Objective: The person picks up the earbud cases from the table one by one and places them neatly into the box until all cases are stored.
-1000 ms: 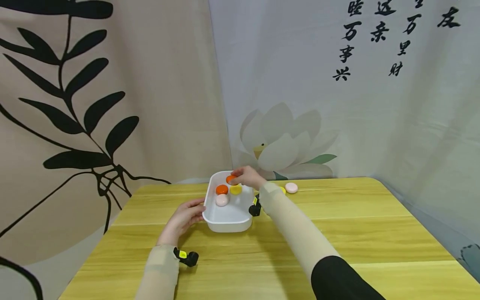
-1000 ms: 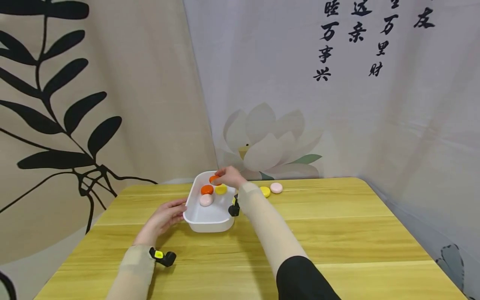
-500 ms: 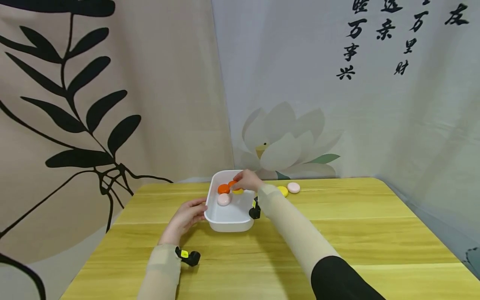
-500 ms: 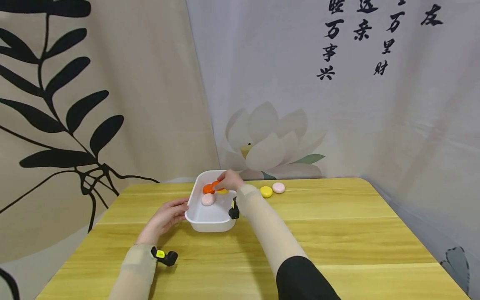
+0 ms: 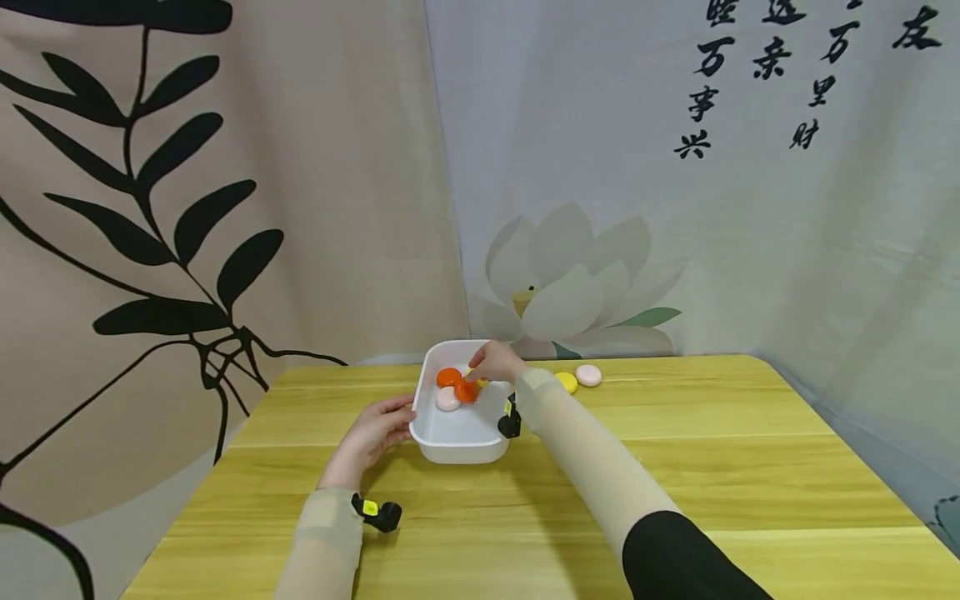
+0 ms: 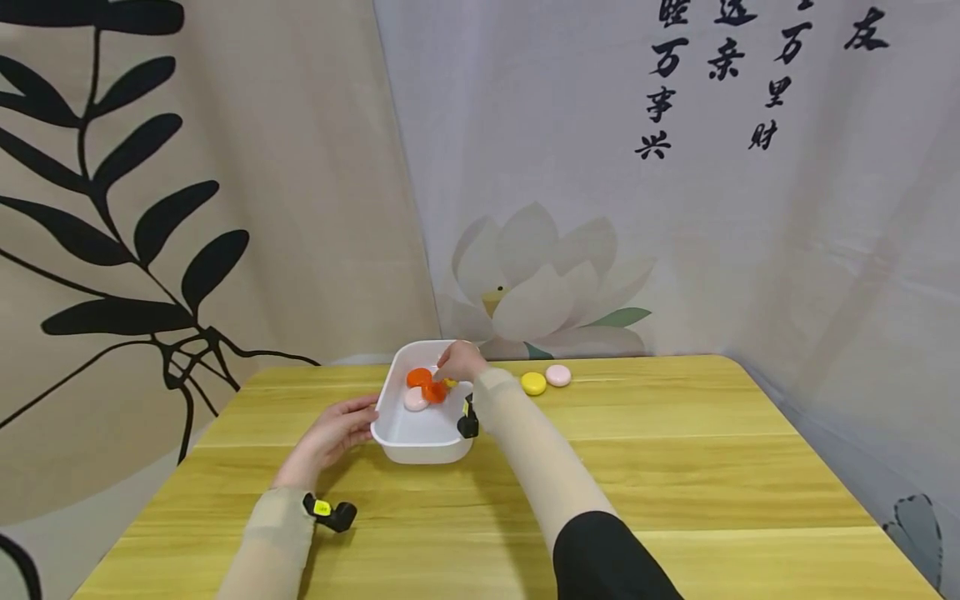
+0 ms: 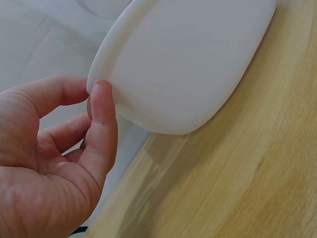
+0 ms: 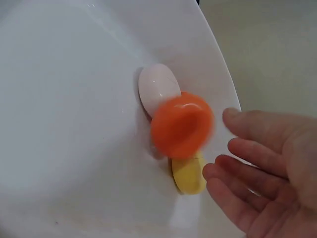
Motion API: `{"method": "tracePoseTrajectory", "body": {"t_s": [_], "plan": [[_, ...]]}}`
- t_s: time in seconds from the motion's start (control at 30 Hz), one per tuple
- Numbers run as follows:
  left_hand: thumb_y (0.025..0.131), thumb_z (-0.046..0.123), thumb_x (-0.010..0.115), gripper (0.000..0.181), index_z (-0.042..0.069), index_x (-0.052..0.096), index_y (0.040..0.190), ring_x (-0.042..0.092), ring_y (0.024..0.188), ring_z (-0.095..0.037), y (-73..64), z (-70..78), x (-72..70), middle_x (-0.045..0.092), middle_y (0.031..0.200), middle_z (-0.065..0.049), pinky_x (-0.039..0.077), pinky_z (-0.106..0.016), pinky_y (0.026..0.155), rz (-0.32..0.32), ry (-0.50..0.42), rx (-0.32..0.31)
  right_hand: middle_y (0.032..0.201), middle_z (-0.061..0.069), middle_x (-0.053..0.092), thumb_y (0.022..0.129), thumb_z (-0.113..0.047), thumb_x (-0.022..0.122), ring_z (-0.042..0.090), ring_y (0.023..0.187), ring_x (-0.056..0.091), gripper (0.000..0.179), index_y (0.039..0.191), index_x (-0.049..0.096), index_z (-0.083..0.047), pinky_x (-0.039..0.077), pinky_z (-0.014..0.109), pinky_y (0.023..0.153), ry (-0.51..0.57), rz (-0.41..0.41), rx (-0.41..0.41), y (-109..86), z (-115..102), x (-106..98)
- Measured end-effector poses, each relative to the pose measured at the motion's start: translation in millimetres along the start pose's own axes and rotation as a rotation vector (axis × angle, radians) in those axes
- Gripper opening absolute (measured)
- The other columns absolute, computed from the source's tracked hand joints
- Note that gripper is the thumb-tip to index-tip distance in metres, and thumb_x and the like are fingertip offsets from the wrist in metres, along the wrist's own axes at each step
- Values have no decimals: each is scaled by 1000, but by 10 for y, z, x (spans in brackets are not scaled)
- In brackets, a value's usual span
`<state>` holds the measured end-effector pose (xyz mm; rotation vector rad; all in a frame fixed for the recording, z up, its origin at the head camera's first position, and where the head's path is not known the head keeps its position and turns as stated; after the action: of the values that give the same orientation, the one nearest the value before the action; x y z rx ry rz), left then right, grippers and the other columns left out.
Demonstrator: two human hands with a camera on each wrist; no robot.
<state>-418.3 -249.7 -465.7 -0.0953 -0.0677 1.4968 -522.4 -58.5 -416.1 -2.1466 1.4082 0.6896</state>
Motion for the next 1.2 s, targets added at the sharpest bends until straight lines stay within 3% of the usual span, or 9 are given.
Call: {"method": "tracePoseTrajectory", "body": {"t_s": [0.37,0.6,0.73,0.9,1.2], "plan": [[95,3,57,46,-10,45,137,62,79,-18,28,21,106,55,119,-32,55,-22,67,-15,-5,5,96,5,66,82,-12,77,23,86,60,25,104,71,-1,53,32,83,-31,-10,-12,-2,69,-66],[96,3,56,46,-11,44,138,62,79,-18,32,31,157,56,118,-31,55,-22,68,-28,-8,3,100,5,67,86,-19,73,33,100,62,29,111,71,-4,51,40,91,-15,-59,-50,-42,89,-187],[96,4,56,46,-10,44,138,61,78,-17,20,36,149,58,115,-28,55,-22,69,-27,-1,4,105,6,68,89,-24,70,35,106,60,36,119,68,-3,51,39,90,10,-65,-110,-77,70,-355],[97,5,55,47,-10,41,140,61,79,-16,-2,31,123,61,110,-22,55,-23,70,-40,10,7,116,9,66,91,-26,68,32,106,61,42,125,63,-2,52,38,90,90,-20,-122,-125,140,-636],[98,6,55,50,-11,38,142,61,80,-15,-23,22,54,62,107,-18,55,-23,71,-36,5,-3,123,12,63,95,-27,63,31,108,61,42,129,61,-2,50,42,92,180,67,-124,-354,527,-1130]]}}
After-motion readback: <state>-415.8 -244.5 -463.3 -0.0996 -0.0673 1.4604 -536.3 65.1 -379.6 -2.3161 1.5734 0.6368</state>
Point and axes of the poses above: each hand's wrist, its own y-axis towards the middle knuckle, its own x-axis out of the palm, z = x × y, the point moved 10 cm from there along y, towards the middle knuckle
